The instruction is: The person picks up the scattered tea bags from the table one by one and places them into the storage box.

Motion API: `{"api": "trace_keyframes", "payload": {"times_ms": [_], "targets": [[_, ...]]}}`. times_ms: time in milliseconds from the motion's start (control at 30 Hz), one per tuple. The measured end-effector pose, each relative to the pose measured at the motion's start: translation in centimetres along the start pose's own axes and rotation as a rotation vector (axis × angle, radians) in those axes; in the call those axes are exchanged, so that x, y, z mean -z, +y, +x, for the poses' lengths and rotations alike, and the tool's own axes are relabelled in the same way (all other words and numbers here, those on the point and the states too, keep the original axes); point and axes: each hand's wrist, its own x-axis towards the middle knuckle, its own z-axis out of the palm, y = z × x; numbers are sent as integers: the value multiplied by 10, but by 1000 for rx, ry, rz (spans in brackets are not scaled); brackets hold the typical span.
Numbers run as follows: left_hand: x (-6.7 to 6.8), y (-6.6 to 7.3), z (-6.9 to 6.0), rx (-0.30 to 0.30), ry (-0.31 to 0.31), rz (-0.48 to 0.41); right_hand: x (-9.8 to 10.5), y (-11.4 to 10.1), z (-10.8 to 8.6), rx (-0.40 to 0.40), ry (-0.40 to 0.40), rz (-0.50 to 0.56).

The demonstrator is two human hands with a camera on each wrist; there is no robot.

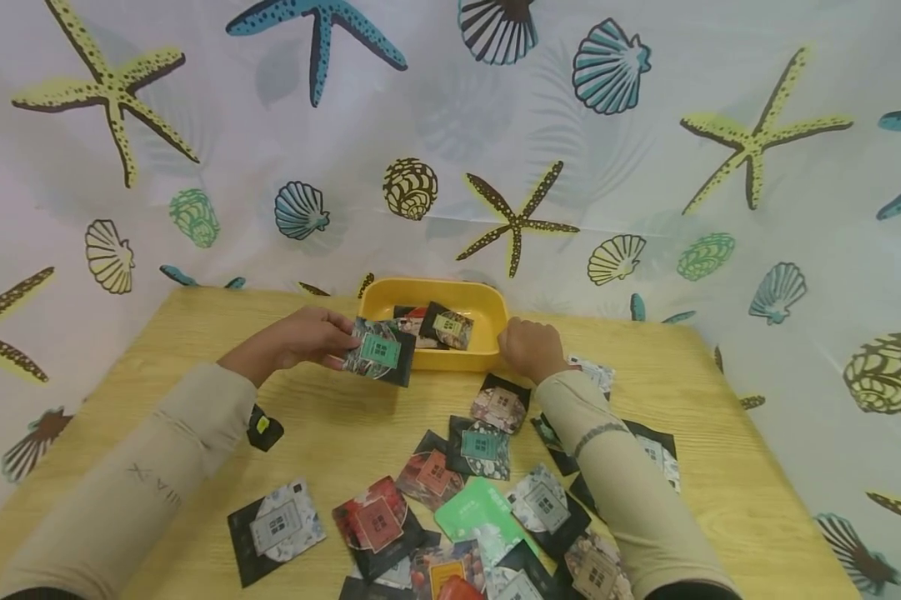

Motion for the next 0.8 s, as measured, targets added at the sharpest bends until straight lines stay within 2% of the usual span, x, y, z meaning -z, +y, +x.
{"api": "trace_keyframes", "payload": {"times_ms": [233,367,567,800], "targets": [[-4,30,34,24,98,-37,6,1,2,-20,-15,-6],[-11,39,57,42,156,-68,6,3,1,-22,-21,-8],[-21,37,86,104,213,-81,2,1,0,-20,-42,5],[-29,34,103,114,238,-68,5,1,1,-15,-21,26]]}}
